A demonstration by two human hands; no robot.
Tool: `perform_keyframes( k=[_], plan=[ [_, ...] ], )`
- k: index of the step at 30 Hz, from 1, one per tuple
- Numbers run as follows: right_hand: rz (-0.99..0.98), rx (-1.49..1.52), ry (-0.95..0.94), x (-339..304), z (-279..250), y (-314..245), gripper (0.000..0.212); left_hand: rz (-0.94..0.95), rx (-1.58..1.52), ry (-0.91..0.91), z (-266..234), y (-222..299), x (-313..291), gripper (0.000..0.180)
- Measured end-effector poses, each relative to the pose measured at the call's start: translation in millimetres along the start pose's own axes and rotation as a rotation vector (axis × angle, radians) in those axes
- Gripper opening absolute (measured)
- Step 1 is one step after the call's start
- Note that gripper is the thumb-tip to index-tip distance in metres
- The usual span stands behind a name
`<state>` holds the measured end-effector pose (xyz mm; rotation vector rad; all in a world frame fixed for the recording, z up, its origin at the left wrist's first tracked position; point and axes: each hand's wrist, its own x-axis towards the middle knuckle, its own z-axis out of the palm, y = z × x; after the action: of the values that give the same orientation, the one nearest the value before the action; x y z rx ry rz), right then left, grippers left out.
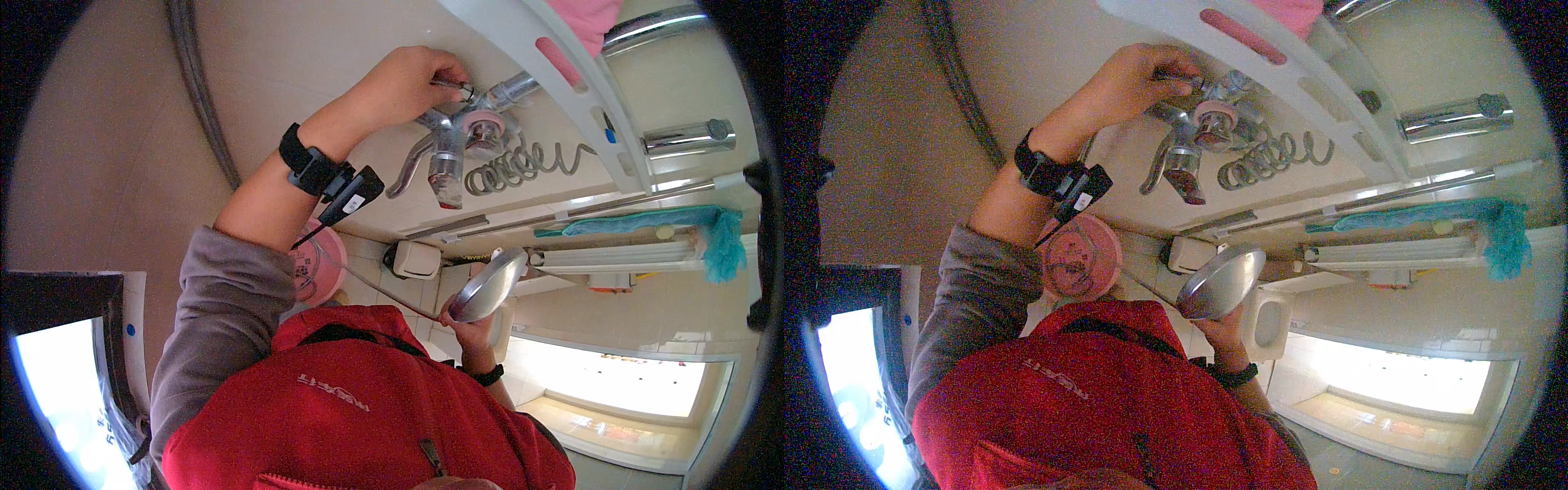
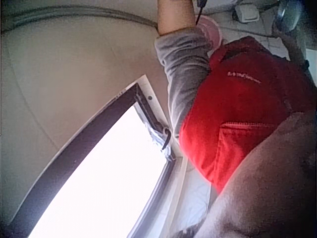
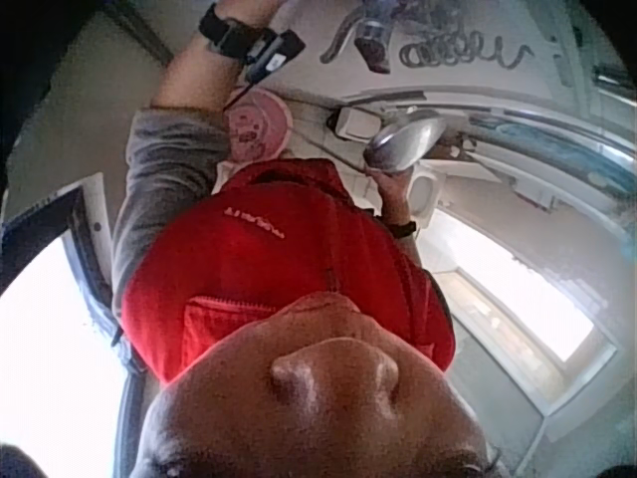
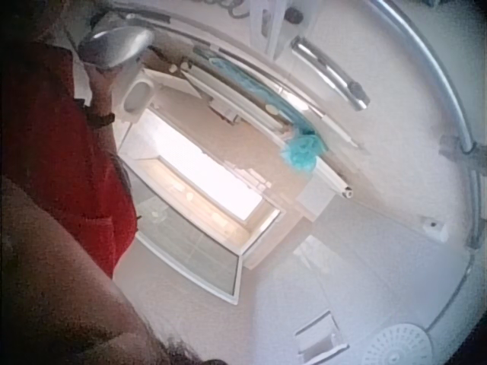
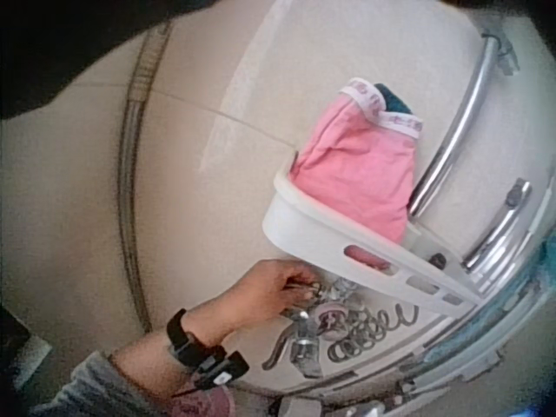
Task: The person removes a shower head from its wall mount, unscrews the hose connection, and replaces a small white washer inside the fitting. They reattach the hose, turn on the tap to test for leaks, and place the shower head back on the holder.
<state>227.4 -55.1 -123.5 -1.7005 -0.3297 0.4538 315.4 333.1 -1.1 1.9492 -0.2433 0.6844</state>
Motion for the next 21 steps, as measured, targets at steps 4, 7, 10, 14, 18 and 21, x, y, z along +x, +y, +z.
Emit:
perform_keyframes(
  k=[4,7,10,14,18,21],
  plan=[
    [0.002,-0.052,0.004,2,2,2,0.078,0.059,0.059,-0.010,-6,3,1,0.023],
    [0.022,-0.090,0.015,0,3,-1,0.074,0.083,0.109,-0.011,-5,6,2,0.024],
    [-0.023,-0.065,0.036,-5,3,-9,0.068,0.147,0.129,0.028,8,7,5,0.022],
    [-0.105,0.215,-0.130,5,0,-30,0.044,0.154,0.079,0.023,22,3,9,0.022],
    [-0.159,0.569,-0.400,33,-8,-53,0.029,0.061,-0.025,0.026,29,0,11,0.024],
    [-0.144,0.671,-0.448,35,-16,-66,0.030,0.014,-0.023,0.019,40,5,14,0.024]
  ],
)
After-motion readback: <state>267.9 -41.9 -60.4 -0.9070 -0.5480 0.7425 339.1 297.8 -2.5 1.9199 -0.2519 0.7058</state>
